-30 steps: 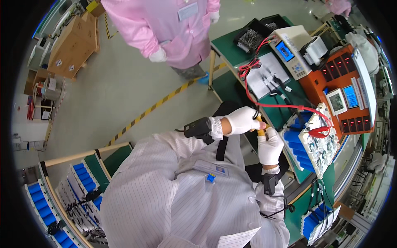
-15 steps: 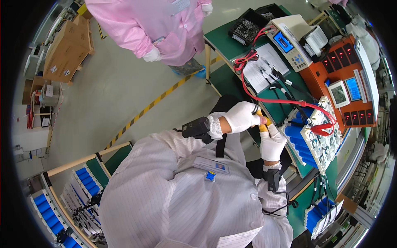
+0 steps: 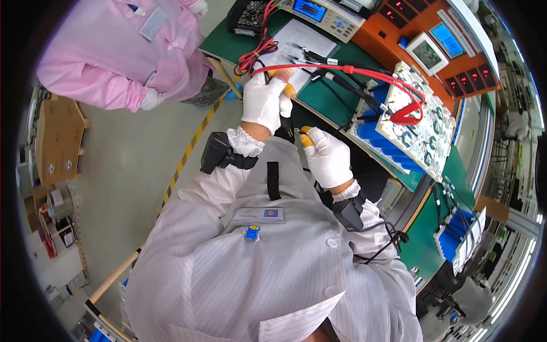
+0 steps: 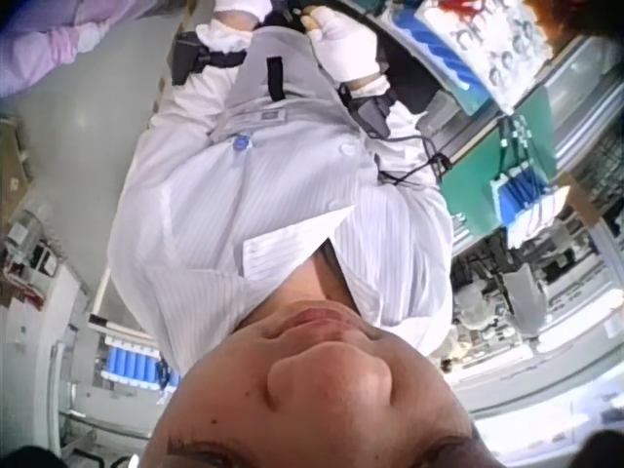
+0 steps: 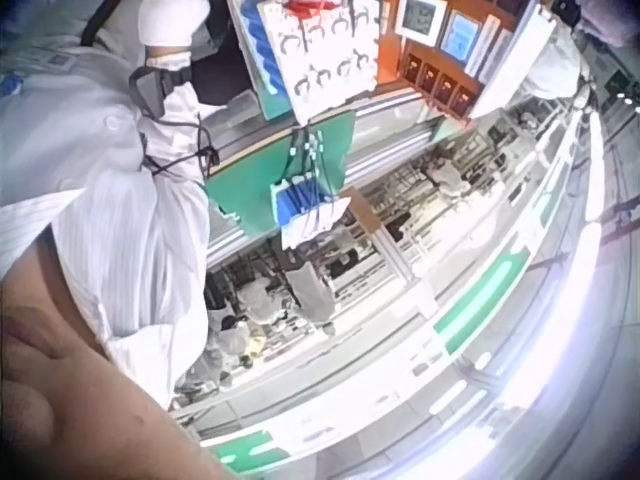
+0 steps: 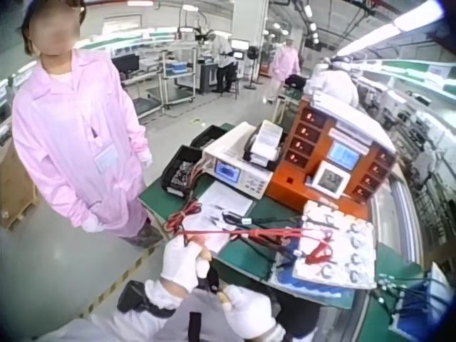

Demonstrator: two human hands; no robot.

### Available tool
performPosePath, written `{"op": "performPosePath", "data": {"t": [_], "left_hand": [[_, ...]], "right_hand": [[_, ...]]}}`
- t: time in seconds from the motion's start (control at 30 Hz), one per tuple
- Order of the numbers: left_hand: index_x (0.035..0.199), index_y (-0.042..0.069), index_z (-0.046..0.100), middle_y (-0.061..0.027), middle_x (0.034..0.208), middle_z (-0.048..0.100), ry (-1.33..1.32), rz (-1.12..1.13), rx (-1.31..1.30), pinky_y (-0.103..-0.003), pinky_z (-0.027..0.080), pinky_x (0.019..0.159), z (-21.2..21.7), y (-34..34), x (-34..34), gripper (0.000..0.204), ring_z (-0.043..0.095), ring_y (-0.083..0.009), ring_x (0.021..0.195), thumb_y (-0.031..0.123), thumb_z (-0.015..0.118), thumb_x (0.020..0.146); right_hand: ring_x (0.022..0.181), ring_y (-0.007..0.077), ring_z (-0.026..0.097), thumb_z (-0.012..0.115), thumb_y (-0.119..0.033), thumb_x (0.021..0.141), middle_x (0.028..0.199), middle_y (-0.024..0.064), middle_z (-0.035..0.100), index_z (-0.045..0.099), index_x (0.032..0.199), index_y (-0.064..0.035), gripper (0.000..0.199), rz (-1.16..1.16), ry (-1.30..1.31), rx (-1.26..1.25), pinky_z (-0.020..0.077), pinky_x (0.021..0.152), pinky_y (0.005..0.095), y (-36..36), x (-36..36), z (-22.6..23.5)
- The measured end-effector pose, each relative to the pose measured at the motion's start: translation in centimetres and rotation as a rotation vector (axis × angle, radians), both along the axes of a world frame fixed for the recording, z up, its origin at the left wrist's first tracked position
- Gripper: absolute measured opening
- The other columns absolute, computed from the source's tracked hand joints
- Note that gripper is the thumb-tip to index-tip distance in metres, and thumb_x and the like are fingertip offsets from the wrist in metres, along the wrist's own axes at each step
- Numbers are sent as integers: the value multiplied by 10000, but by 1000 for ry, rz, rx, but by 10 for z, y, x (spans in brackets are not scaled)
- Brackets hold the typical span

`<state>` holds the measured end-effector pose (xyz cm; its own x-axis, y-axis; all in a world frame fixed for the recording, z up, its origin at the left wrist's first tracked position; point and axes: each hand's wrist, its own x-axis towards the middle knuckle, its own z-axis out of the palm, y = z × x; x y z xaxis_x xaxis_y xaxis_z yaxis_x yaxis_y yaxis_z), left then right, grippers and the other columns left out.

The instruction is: The recorder is assembling and testing a multi-cell battery pack on an industrial workbench, including checking cell connections and documenting results on a clipboard.

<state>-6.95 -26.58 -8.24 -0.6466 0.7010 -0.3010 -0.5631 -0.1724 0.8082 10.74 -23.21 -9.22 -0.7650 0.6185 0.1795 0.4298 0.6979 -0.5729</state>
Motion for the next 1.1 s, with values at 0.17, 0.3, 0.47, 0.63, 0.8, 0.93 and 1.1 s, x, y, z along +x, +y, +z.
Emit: {"op": "performPosePath", "data": {"t": [0.17,0.3,0.47,0.63,0.8,0.93,1.1], "left_hand": [[1062,14,621,-58,644,558,8,-12,-16,-240,302,365,-3,6,1,236,388,-84,401,224,647,957],[1086,9,613,-53,653,534,41,-3,-3,-242,313,387,-7,6,0,296,395,-87,419,265,664,947],[957,28,605,-71,627,554,-17,6,21,-239,304,369,-8,8,2,241,399,-99,405,255,683,932],[957,35,569,-75,663,564,-107,45,23,-253,359,389,-14,5,8,211,447,-132,429,242,543,985],[1019,68,564,-47,666,530,-287,42,-6,-252,358,393,-16,3,12,192,456,-127,455,257,546,992],[997,77,566,-32,654,494,-291,32,-21,-245,314,382,-19,6,7,198,422,-111,456,273,536,1000],[971,81,568,-26,648,484,-291,0,16,-241,279,380,-24,9,-6,223,387,-102,444,292,512,1011]], "right_hand": [[672,318,641,686,-153,822,786,120,656,662,942,-101,133,18,-61,-8,509,583,386,4,6,5],[685,285,652,698,-177,791,774,85,653,651,947,-118,173,69,-62,64,517,579,398,5,5,2],[677,280,650,692,-155,762,741,83,632,654,947,-132,191,104,-66,71,516,580,397,6,3,-5],[681,294,652,684,-142,762,722,94,622,656,939,-142,180,123,-58,68,510,574,415,5,4,-8],[666,340,626,678,-122,777,740,136,619,633,858,-82,100,85,-26,7,501,573,416,3,6,-8],[674,319,643,677,-163,811,753,122,641,643,905,-88,126,68,-31,-18,511,582,412,2,8,-8],[686,307,655,666,-179,824,768,115,656,649,952,-90,156,62,-56,-35,519,595,417,3,8,-7]]}}
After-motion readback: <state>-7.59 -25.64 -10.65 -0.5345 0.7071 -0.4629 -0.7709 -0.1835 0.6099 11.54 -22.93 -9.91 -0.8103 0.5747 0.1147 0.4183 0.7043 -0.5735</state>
